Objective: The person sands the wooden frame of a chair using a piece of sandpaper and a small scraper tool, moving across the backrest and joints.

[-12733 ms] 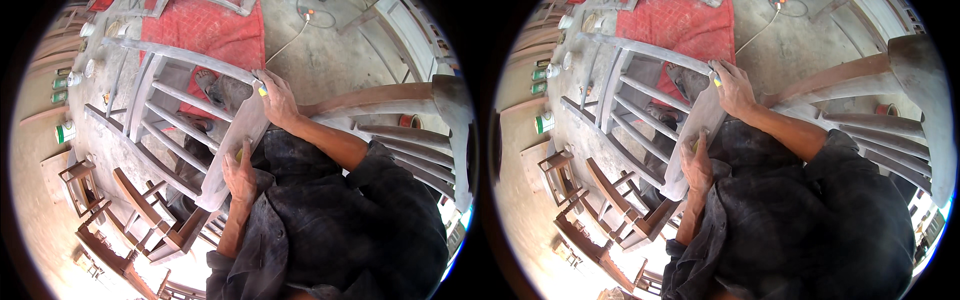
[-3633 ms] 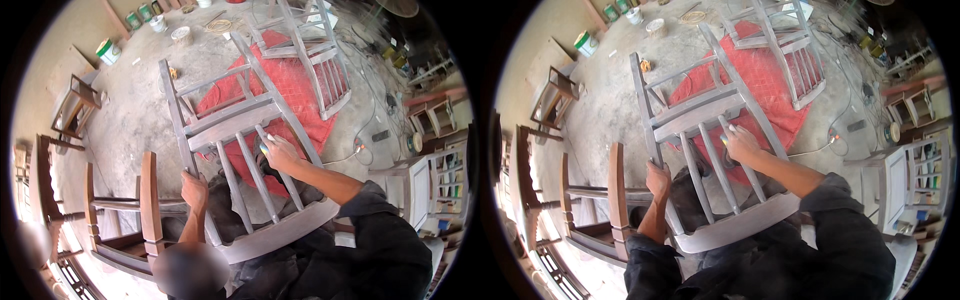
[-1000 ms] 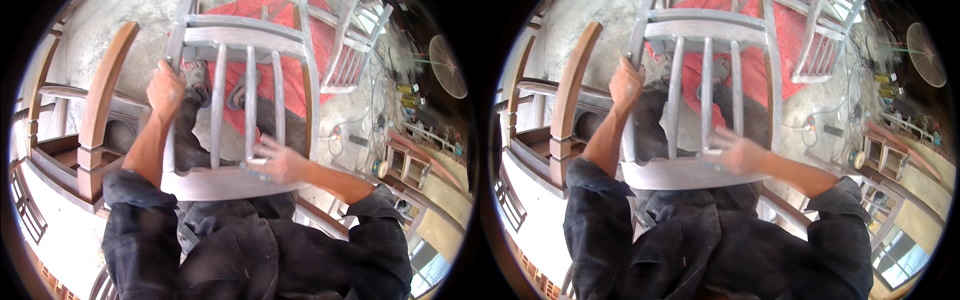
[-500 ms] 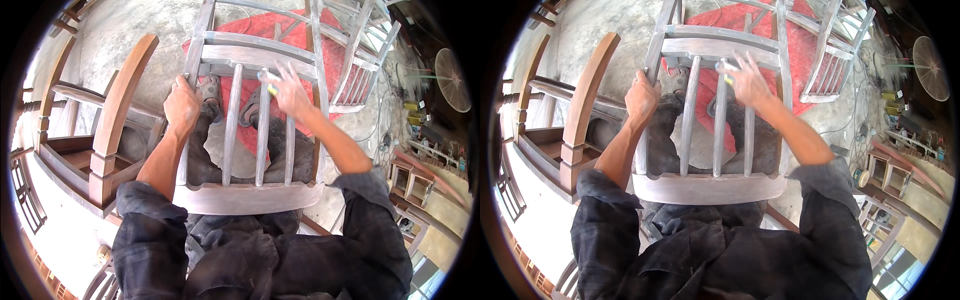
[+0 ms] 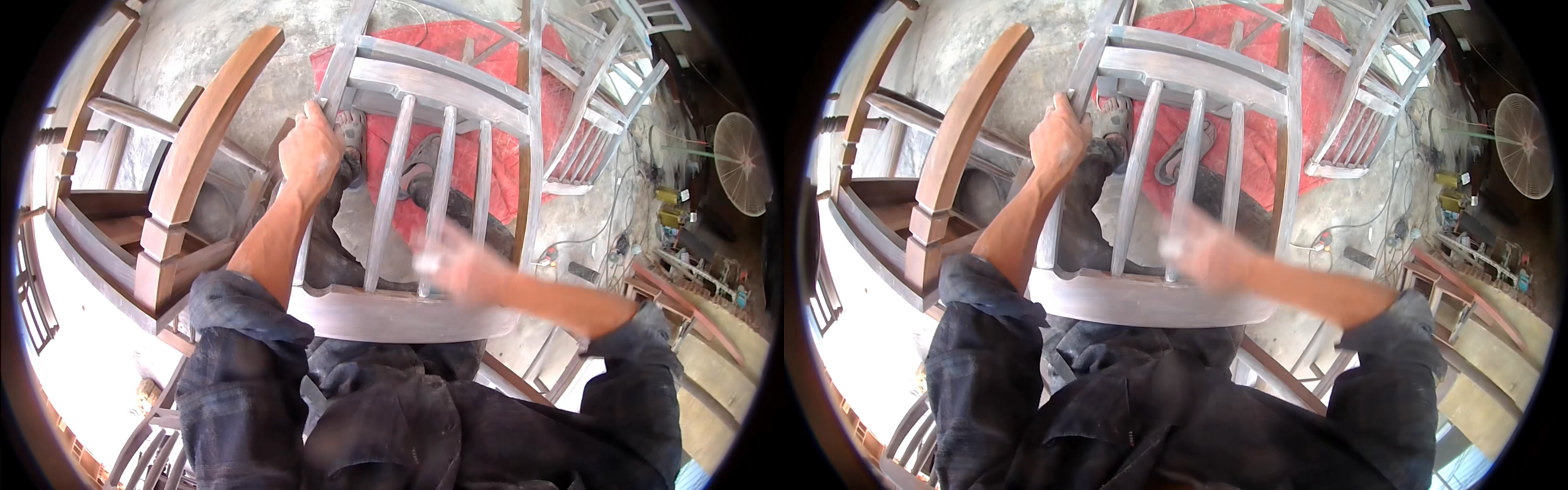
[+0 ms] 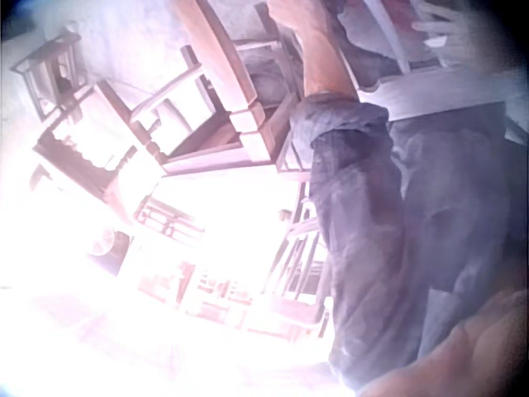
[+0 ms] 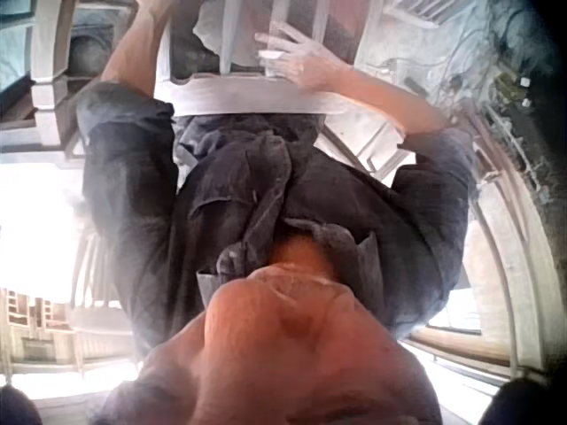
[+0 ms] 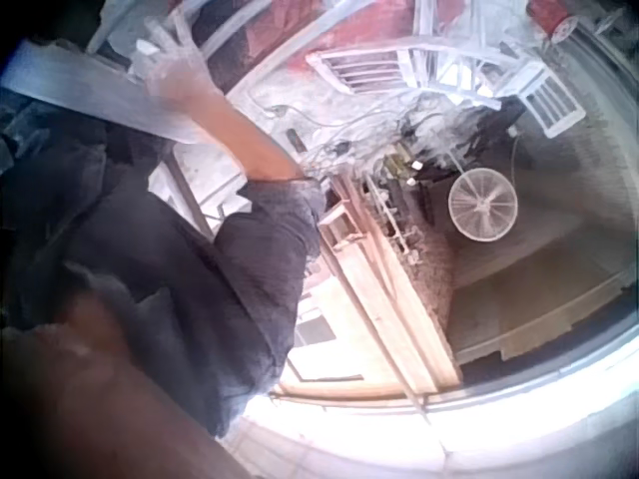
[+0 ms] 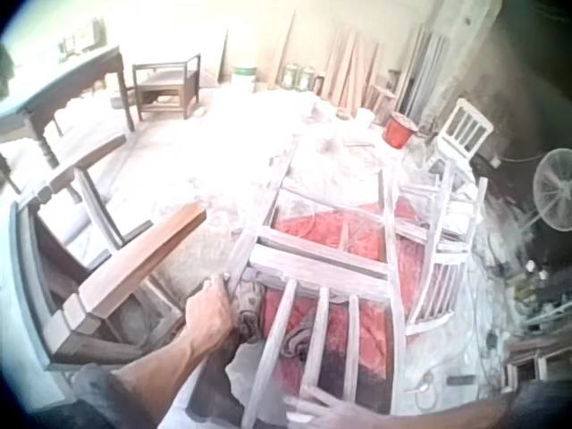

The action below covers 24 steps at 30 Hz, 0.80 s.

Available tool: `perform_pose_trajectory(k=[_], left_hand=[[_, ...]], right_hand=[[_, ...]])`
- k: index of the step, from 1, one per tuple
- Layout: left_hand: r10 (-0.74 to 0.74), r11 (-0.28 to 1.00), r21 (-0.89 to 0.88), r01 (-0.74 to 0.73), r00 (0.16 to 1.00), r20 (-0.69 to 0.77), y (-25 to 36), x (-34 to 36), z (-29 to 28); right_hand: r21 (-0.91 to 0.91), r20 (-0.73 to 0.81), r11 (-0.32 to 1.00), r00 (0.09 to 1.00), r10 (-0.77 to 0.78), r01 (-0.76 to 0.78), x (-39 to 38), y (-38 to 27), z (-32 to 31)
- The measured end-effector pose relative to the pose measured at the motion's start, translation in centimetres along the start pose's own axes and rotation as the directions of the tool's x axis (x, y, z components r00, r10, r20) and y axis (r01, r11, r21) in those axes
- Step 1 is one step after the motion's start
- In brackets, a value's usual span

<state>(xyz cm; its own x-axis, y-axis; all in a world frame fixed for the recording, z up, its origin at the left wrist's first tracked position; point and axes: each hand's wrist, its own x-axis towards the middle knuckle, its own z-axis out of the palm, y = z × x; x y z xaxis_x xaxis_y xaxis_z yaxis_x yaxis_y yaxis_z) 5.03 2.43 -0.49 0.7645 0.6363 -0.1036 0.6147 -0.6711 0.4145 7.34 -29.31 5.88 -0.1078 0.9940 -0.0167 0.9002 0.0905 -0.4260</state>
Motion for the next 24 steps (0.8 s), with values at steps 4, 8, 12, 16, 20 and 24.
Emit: perform_pose_trajectory(k=[4, 8, 12, 16, 20, 24], left_hand=[[-0.007, 0.999, 0.047, 0.006, 1.0, 0.024, -0.4, -0.2, 0.2], [0.023, 1.0, 0.004, -0.023, 1.0, 0.006, -0.6, 0.0, 0.6], [-0.02, 1.0, -0.001, 0.02, 0.999, 0.034, -0.3, -0.7, -0.3], [-0.034, 0.999, 0.007, 0.033, 0.998, 0.044, -0.4, -0.6, -0.8], [-0.027, 0.999, -0.015, 0.028, 0.996, 0.088, 0.8, -0.1, -0.8], [-0.01, 0.999, 0.034, 0.01, 1.0, -0.019, -1.5, -0.7, -0.8]], right_hand=[[0.04, 0.035, 0.999, 0.999, 0.01, -0.011, 0.4, 2.3, -0.6], [-0.394, -0.228, 0.855, 0.937, 0.267, -0.339, 3.7, 11.2, -2.5], [-0.057, -0.041, 0.963, 0.964, 0.261, -0.263, -1.2, -0.6, 2.7], [-0.118, -0.167, 0.95, 0.949, 0.269, -0.29, 0.7, 1.6, 1.5], [-0.008, -0.475, 0.81, 0.715, 0.513, -0.586, 4.6, 11.4, 0.7], [-0.008, -0.524, 0.836, 0.715, 0.464, -0.548, 2.9, 11.0, -0.5]])
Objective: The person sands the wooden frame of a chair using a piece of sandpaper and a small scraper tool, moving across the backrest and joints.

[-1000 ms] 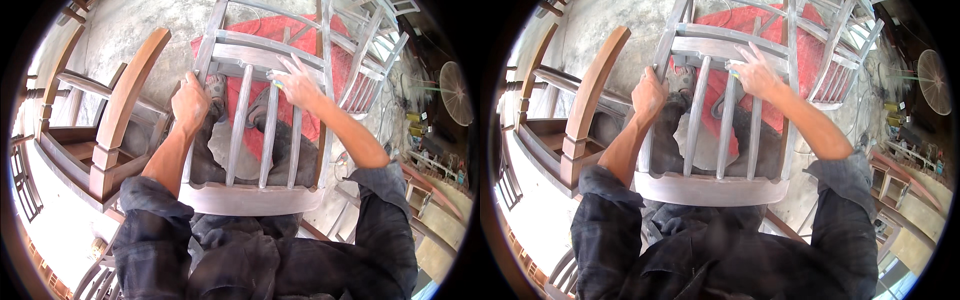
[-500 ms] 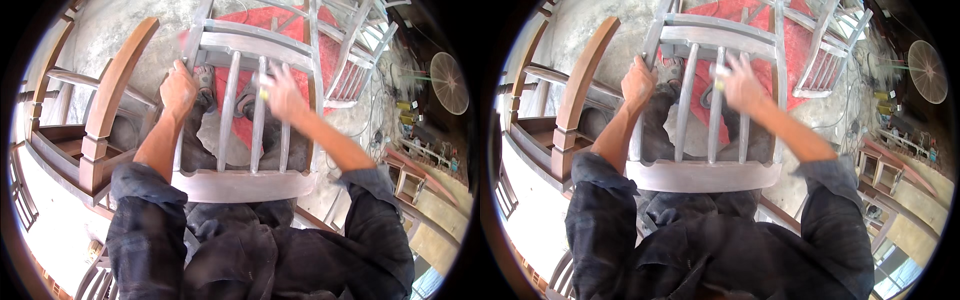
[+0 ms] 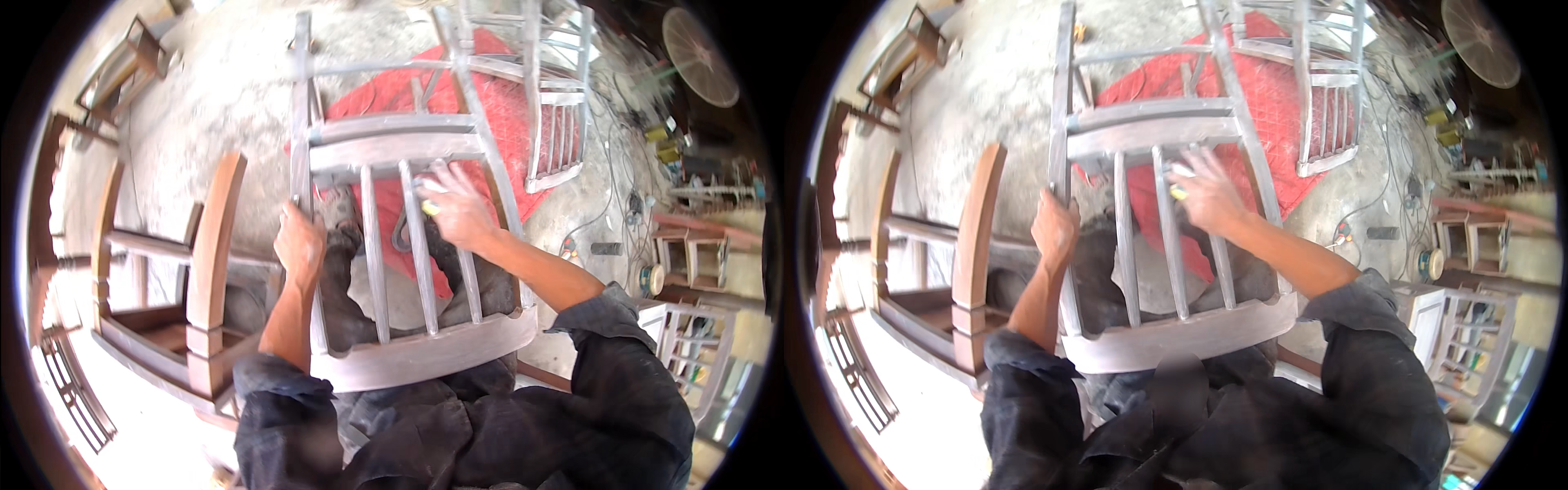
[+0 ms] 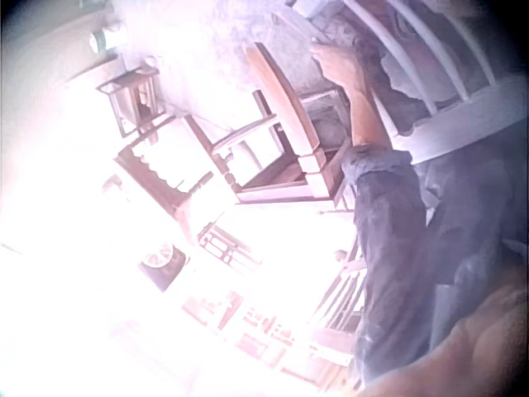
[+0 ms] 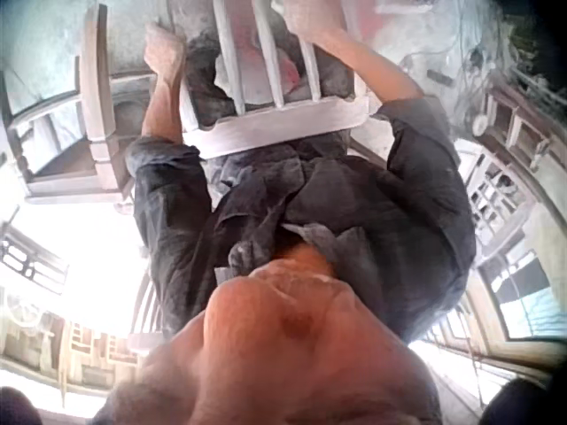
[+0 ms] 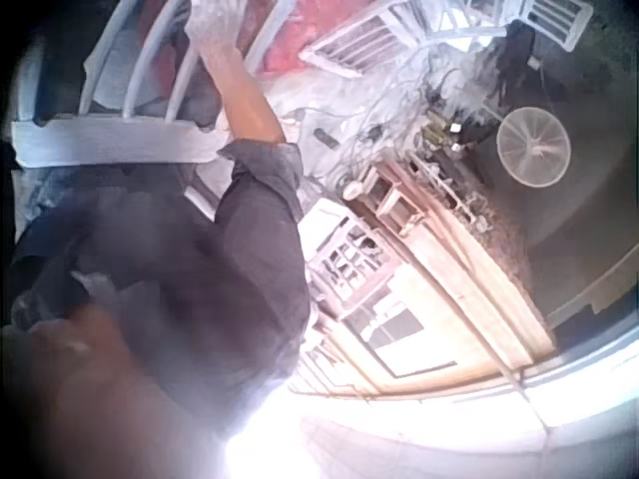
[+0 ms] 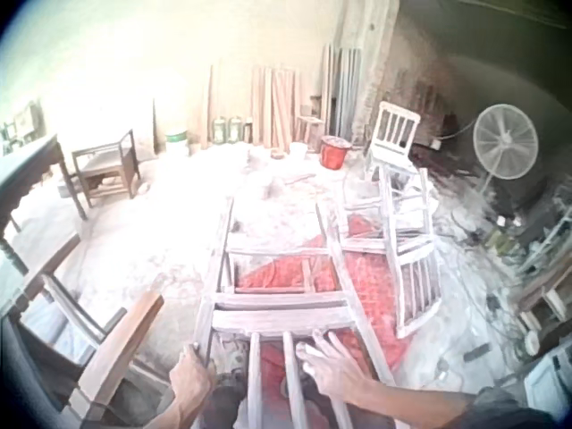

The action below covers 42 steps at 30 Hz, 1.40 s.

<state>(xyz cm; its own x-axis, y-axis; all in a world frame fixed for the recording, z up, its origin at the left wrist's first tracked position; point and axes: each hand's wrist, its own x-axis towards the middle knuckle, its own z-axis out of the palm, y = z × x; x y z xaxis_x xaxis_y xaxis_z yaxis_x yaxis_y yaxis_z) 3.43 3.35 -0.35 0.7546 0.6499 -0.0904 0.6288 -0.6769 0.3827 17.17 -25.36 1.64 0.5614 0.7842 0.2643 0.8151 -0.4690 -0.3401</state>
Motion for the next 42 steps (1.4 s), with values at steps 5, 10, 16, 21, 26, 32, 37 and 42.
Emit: perform_pose_trajectory(k=[5, 10, 16, 21, 26, 32, 37, 42], left_hand=[[0.079, 0.997, -0.02, -0.081, 0.995, -0.06, 3.8, -0.4, 0.6], [0.39, 0.918, 0.011, -0.396, 0.898, -0.205, 0.2, 0.1, 0.8], [0.552, 0.814, -0.194, -0.547, 0.833, -0.031, 9.1, 1.1, -0.6], [0.626, 0.776, -0.168, -0.608, 0.773, 0.099, 15.8, 2.8, 3.4], [0.851, 0.523, -0.16, -0.837, 0.522, 0.05, 18.2, 3.8, 7.3], [0.924, 0.378, -0.023, -0.925, 0.379, -0.052, 18.5, 4.1, 7.6], [0.925, 0.38, -0.006, -0.925, 0.38, -0.014, 20.2, 3.5, 6.9], [0.92, 0.392, -0.006, -0.92, 0.392, -0.002, 20.3, 3.5, 6.4]], right_hand=[[-0.234, -0.125, 0.803, 0.836, 0.534, -0.548, -9.0, 10.6, -4.8], [0.12, -0.05, 0.58, 0.579, 0.814, -0.806, -7.7, 9.2, -4.1], [0.091, -0.19, 0.668, 0.646, 0.739, -0.738, -9.0, 9.1, -3.4], [0.098, -0.158, 0.669, 0.652, 0.741, -0.737, -7.1, 8.6, -3.8], [0.098, -0.195, 0.669, 0.645, 0.739, -0.737, -8.2, 9.6, -3.1], [0.114, -0.231, 0.678, 0.644, 0.729, -0.726, -8.9, 10.0, -2.4], [0.125, -0.244, 0.672, 0.634, 0.734, -0.73, -8.4, 9.7, -2.7], [0.109, -0.284, 0.685, 0.637, 0.716, -0.721, -8.6, 10.1, -2.4]])
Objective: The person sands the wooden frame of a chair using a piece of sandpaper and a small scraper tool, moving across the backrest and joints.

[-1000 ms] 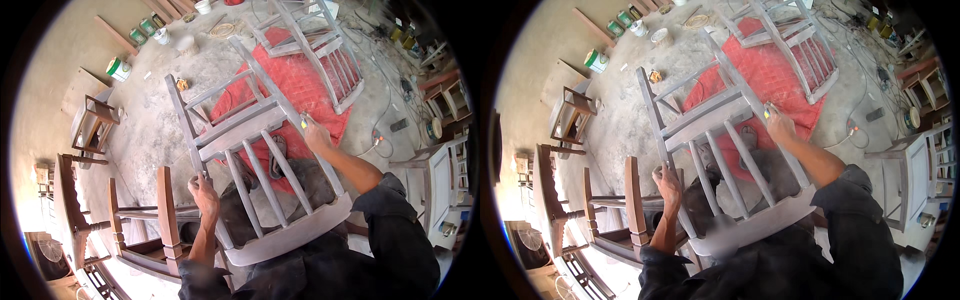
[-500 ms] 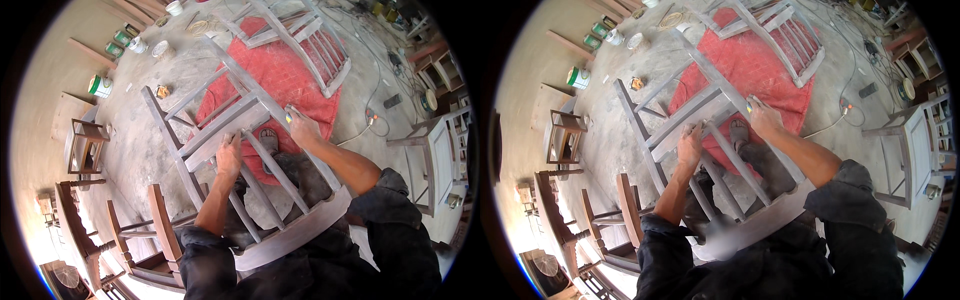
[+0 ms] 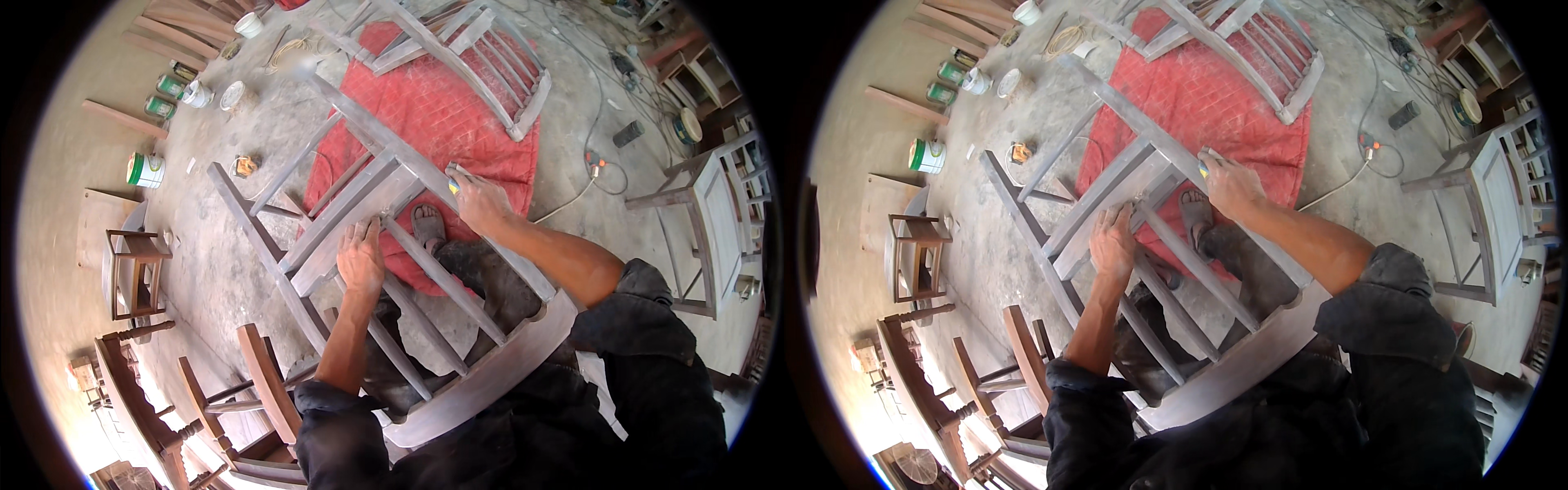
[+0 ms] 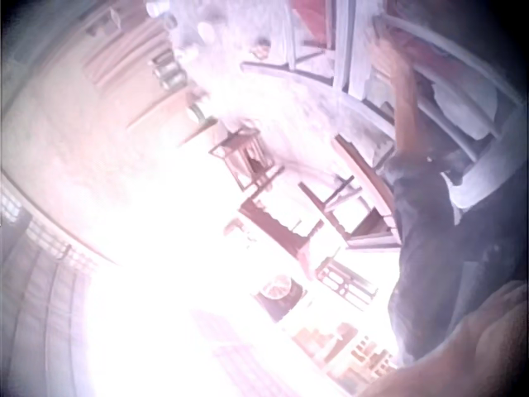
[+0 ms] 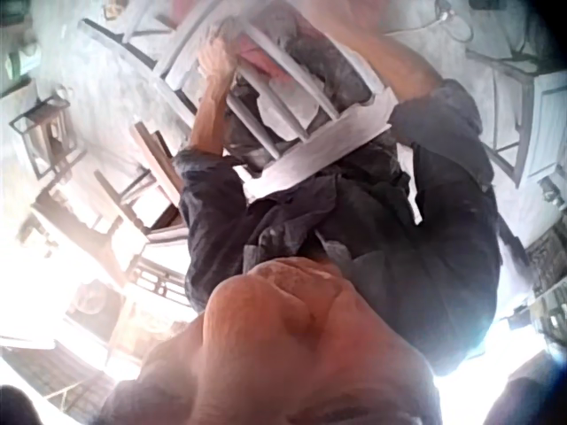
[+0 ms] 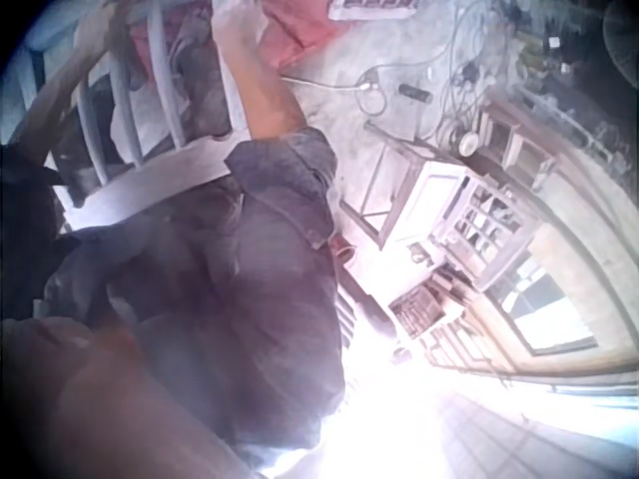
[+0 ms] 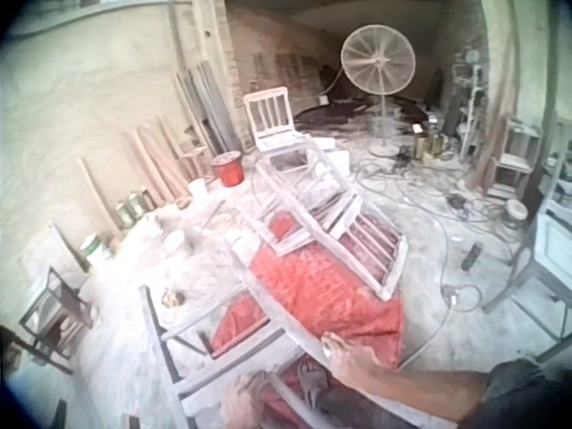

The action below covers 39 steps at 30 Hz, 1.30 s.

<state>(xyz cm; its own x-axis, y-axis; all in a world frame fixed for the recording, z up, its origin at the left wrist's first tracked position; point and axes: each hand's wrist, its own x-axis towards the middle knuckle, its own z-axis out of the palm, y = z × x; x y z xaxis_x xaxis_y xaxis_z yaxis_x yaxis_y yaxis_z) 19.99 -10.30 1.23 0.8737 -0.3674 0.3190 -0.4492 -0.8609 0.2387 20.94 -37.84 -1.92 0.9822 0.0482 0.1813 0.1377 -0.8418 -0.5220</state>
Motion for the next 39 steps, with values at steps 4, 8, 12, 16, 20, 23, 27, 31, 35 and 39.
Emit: perform_pose_trajectory(k=[4, 8, 12, 16, 20, 23, 27, 31, 35, 39], left_hand=[[0.057, 0.996, 0.073, -0.059, 0.998, 0.024, -0.1, 0.4, 0.1], [0.04, 0.998, 0.049, -0.041, 0.999, 0.016, 0.0, 0.1, 0.2], [0.074, 0.996, 0.04, -0.074, 0.997, 0.011, 0.1, 1.1, 0.4], [0.061, 0.996, 0.06, -0.063, 0.998, 0.028, 0.1, 0.4, 0.4], [0.068, 0.993, 0.091, -0.074, 0.996, 0.058, -0.2, 0.6, 0.2], [0.069, 0.994, 0.08, -0.073, 0.996, 0.053, -0.1, 0.2, 0.1], [0.069, 0.993, 0.089, -0.073, 0.997, 0.047, 0.0, 0.8, 0.3], [0.079, 0.991, 0.101, -0.082, 0.996, 0.029, 0.1, 0.4, 0.4], [0.073, 0.991, 0.105, -0.077, 0.996, 0.043, 0.2, 0.8, 0.5], [0.054, 0.994, 0.096, -0.06, 0.997, 0.054, 0.3, 0.3, 0.3]], right_hand=[[0.01, 0.052, 0.999, 0.998, 0.035, -0.035, -0.2, -0.7, -0.2], [-0.003, -0.003, 1.0, 1.0, -0.005, 0.005, -0.4, -0.1, 0.1], [0.021, 0.101, 0.997, 0.993, 0.066, -0.068, 0.0, -1.2, -0.7], [0.019, 0.034, 0.999, 0.999, 0.038, -0.039, -0.3, -0.2, 0.0], [0.041, 0.048, 0.998, 0.998, 0.04, -0.042, -0.1, -0.5, -0.1], [0.025, 0.001, 1.0, 1.0, 0.0, 0.0, -0.1, 0.0, 0.1], [0.055, 0.082, 0.996, 0.995, 0.059, -0.063, -0.3, -1.1, -0.1], [0.03, 0.041, 0.999, 0.998, 0.04, -0.042, -0.5, -0.2, 0.1], [0.036, 0.078, 0.998, 0.996, 0.05, -0.053, 0.1, -0.6, -0.4], [0.026, -0.007, 1.0, 1.0, -0.005, 0.005, 0.2, 0.4, 0.4]])
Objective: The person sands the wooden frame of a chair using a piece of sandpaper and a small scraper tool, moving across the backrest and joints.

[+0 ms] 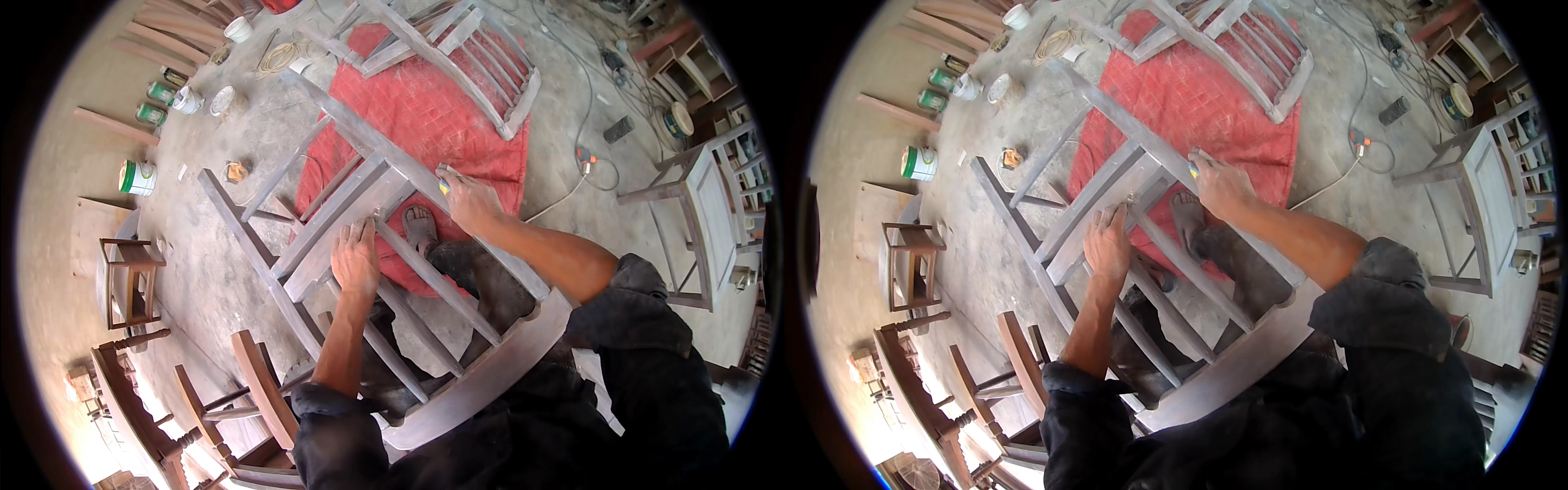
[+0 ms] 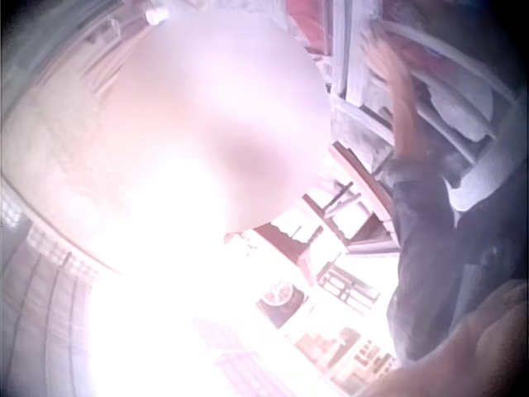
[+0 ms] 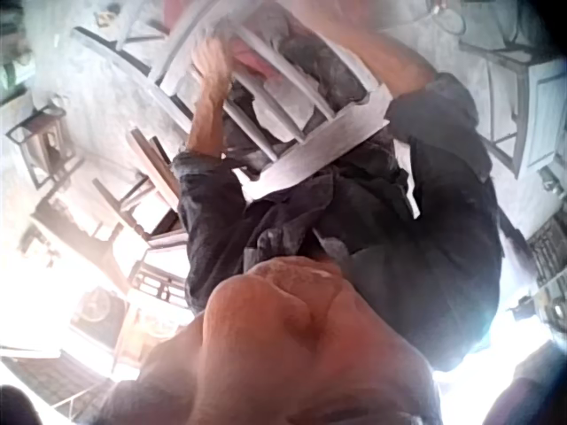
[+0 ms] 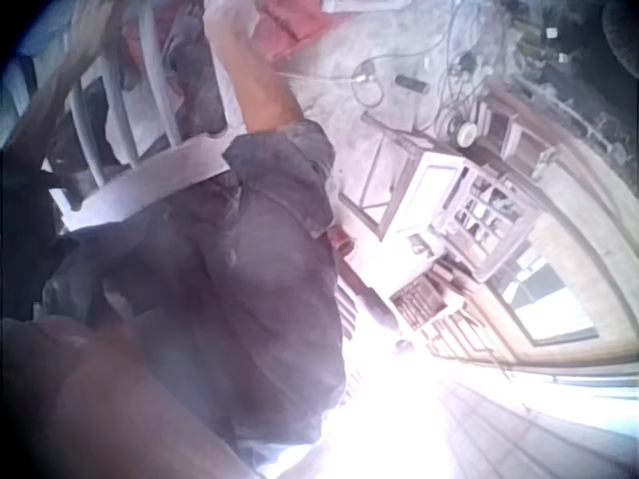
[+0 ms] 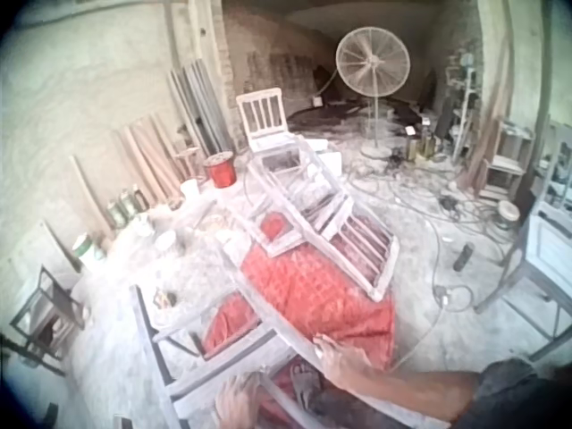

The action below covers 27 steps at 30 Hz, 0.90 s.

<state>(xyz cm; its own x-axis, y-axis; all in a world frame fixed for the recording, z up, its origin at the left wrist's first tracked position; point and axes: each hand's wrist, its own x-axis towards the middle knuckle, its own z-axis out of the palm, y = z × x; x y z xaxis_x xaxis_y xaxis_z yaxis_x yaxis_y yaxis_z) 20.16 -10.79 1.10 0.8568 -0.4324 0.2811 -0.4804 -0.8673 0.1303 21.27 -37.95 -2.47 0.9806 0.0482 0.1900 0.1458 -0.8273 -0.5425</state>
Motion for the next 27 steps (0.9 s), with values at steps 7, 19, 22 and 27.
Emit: perform_pose_trajectory(k=[7, 19, 22, 27], left_hand=[[0.005, 1.0, 0.008, -0.005, 1.0, 0.008, 0.1, 0.3, 0.0], [-0.003, 1.0, 0.015, 0.003, 1.0, 0.003, 0.8, 0.4, -0.4], [0.015, 1.0, 0.021, -0.015, 1.0, -0.021, 0.2, 0.0, -0.3], [0.002, 0.997, 0.071, -0.001, 1.0, -0.016, 0.1, 0.3, 0.0]], right_hand=[[0.017, 0.02, 1.0, 0.999, 0.025, -0.025, -0.8, -0.6, -0.1], [-0.008, 0.044, 0.999, 0.998, 0.042, -0.041, -0.5, -0.4, -0.2], [0.001, 0.03, 0.999, 0.999, 0.033, -0.033, -0.5, -0.8, -0.1], [0.001, 0.062, 0.998, 0.996, 0.058, -0.059, -0.5, -1.2, -0.2]])
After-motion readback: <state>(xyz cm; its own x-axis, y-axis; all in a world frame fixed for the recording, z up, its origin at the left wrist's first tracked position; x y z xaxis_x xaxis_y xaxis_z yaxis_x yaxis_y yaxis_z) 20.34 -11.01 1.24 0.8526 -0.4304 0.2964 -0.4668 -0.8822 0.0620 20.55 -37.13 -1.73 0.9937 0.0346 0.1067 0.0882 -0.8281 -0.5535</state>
